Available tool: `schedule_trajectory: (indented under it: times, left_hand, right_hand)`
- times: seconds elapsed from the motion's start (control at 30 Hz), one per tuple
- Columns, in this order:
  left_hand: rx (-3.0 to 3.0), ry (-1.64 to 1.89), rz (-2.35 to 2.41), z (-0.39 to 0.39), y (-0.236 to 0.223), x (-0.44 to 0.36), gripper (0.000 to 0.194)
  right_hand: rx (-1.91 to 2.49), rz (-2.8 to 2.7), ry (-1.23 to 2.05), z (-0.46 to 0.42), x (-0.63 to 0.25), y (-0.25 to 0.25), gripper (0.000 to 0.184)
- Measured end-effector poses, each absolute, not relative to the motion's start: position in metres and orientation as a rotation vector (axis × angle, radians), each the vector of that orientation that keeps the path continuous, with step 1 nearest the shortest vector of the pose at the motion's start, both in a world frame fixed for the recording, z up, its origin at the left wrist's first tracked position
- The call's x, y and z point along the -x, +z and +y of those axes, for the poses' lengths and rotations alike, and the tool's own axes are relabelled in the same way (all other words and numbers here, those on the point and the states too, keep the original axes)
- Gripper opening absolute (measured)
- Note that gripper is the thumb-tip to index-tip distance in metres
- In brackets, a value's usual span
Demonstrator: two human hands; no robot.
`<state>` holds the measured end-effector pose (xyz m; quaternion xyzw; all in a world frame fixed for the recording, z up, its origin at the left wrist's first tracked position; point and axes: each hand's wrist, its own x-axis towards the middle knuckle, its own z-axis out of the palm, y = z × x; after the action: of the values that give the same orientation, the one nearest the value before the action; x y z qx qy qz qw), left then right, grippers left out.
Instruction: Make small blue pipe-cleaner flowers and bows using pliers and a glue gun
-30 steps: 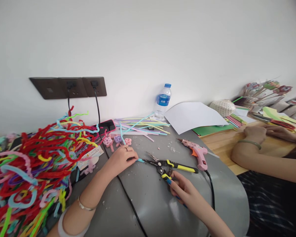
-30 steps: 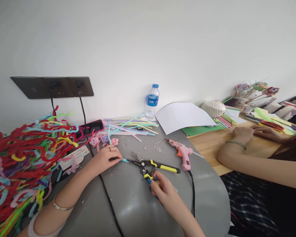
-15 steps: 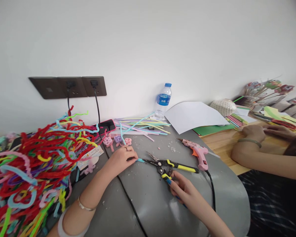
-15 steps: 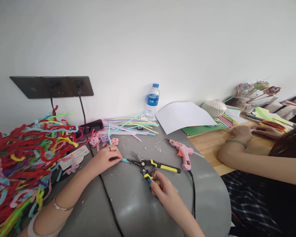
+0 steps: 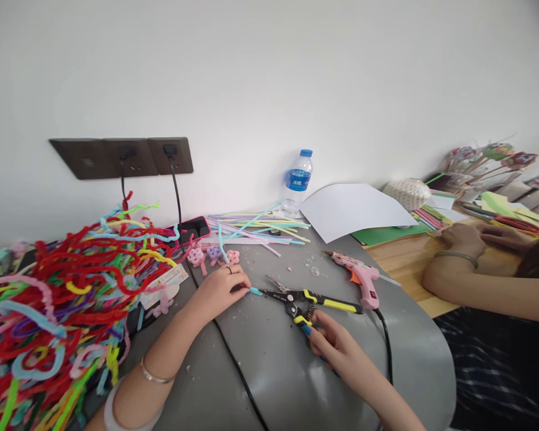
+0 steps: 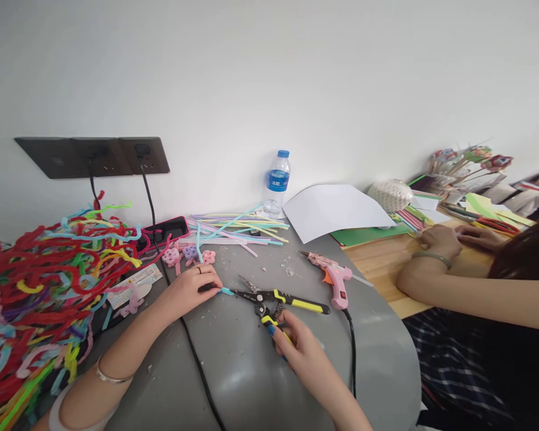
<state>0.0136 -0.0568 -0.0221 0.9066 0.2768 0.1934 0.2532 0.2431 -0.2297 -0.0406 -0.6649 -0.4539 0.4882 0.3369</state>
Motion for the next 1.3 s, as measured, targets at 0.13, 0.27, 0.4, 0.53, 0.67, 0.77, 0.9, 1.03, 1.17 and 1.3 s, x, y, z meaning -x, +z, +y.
schedule_trajectory:
  times: [0.13,0.27,0.4,0.53,0.67,0.77,0.9,1.03,1.17,1.3]
  left_hand:
    - [-2.468,0.53,0.749,-0.057,-0.022,-0.013,0.015]
    - [-2.454,0.534,0.751,-0.057,-0.022,-0.013,0.016]
    - [-2.447,0.54,0.746,-0.057,-0.023,-0.013,0.016]
    - [-2.446,0.545,0.743,-0.056,-0.026,-0.013,0.015]
    - [-2.444,0.571,0.752,-0.057,-0.028,-0.013,0.014]
    - [-2.447,0.582,0.758,-0.058,-0.028,-0.013,0.014]
    - [-2.442,0.585,0.771,-0.06,-0.027,-0.013,0.013]
    - [-2.436,0.586,0.768,-0.059,-0.027,-0.013,0.012]
    - [-2.439,0.579,0.762,-0.058,-0.027,-0.014,0.014]
    - [-2.424,0.566,0.754,-0.057,-0.027,-0.013,0.014]
  right_hand:
    - [1.73,-1.203,1.259,-0.23,-0.243,-0.041,0.048]
    - [1.731,-1.208,1.254,-0.23,-0.243,-0.043,0.047]
    - [1.733,-1.226,1.23,-0.23,-0.242,-0.04,0.047]
    - [1.752,-1.257,1.22,-0.229,-0.24,-0.034,0.048]
    - [1.748,-1.269,1.193,-0.23,-0.239,-0.036,0.051]
    - [1.747,-1.254,1.191,-0.23,-0.24,-0.042,0.053]
    - [1.746,-1.261,1.19,-0.231,-0.241,-0.046,0.055]
    - [1.741,-1.279,1.165,-0.23,-0.241,-0.045,0.054]
    - [1.749,-1.298,1.15,-0.231,-0.24,-0.045,0.055]
    - [1.771,-1.317,1.091,-0.233,-0.239,-0.048,0.052]
